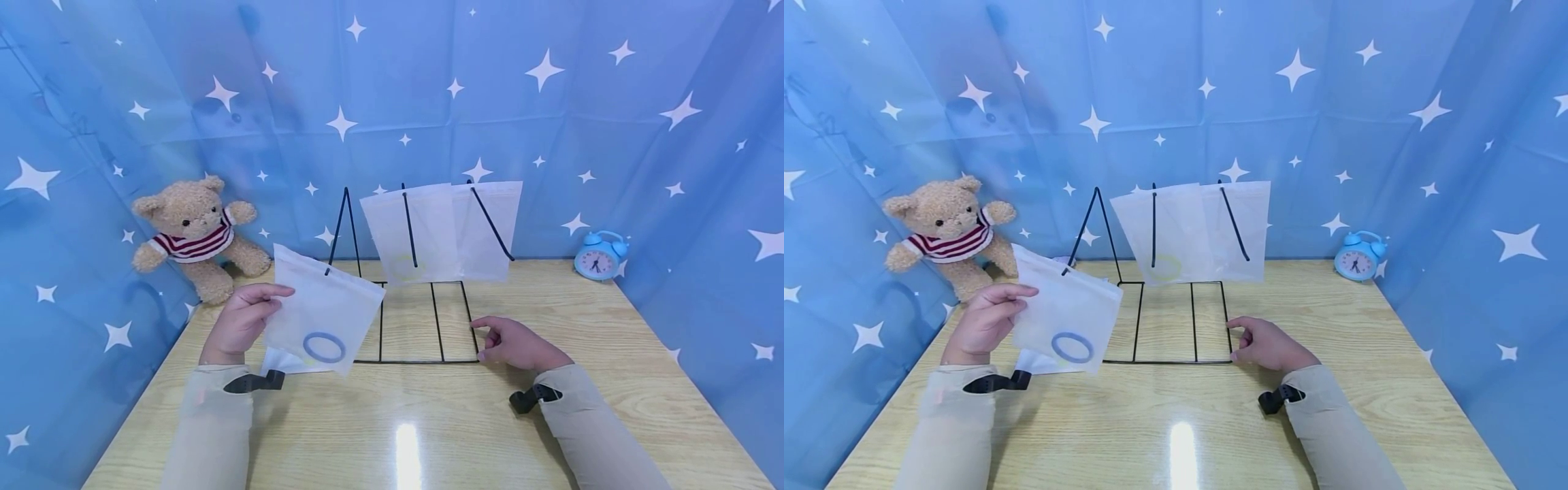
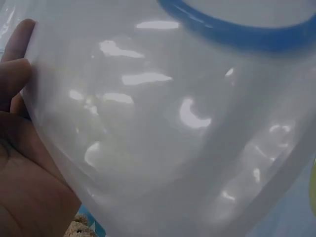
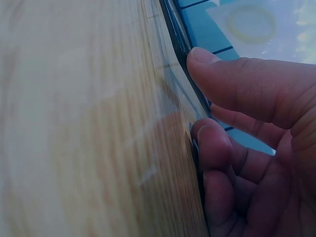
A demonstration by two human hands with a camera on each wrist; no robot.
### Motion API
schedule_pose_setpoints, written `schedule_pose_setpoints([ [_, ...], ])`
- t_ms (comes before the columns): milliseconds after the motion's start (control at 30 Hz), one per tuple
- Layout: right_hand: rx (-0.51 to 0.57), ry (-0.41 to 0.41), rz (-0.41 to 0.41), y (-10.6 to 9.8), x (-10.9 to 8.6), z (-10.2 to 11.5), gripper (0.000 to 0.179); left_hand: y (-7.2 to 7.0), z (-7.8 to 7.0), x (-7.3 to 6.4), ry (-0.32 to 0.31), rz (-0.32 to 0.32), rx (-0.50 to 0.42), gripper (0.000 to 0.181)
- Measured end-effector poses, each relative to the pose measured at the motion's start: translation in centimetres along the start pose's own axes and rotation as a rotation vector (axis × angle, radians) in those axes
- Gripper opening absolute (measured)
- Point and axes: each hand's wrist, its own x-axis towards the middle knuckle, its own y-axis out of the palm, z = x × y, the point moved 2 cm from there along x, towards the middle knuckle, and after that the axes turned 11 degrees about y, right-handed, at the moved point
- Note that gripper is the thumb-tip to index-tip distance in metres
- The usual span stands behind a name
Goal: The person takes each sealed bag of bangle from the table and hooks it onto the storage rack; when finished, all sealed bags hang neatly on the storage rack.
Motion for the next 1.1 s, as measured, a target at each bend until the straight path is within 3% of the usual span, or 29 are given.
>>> schedule_pose_setpoints([
  [533,0.003,-0.015,0.008,0.0,0.0,0.0,0.067,0.7,1.4,0.3,-0.037,-0.156,0.048,0.058],
  [933,0.012,-0.012,0.010,0.0,0.0,-0.1,0.066,1.0,1.7,0.3,-0.082,-0.140,0.152,0.052],
  [1100,0.008,-0.011,0.009,0.0,0.0,0.0,0.066,1.1,1.8,0.3,-0.089,-0.115,0.146,0.050],
])
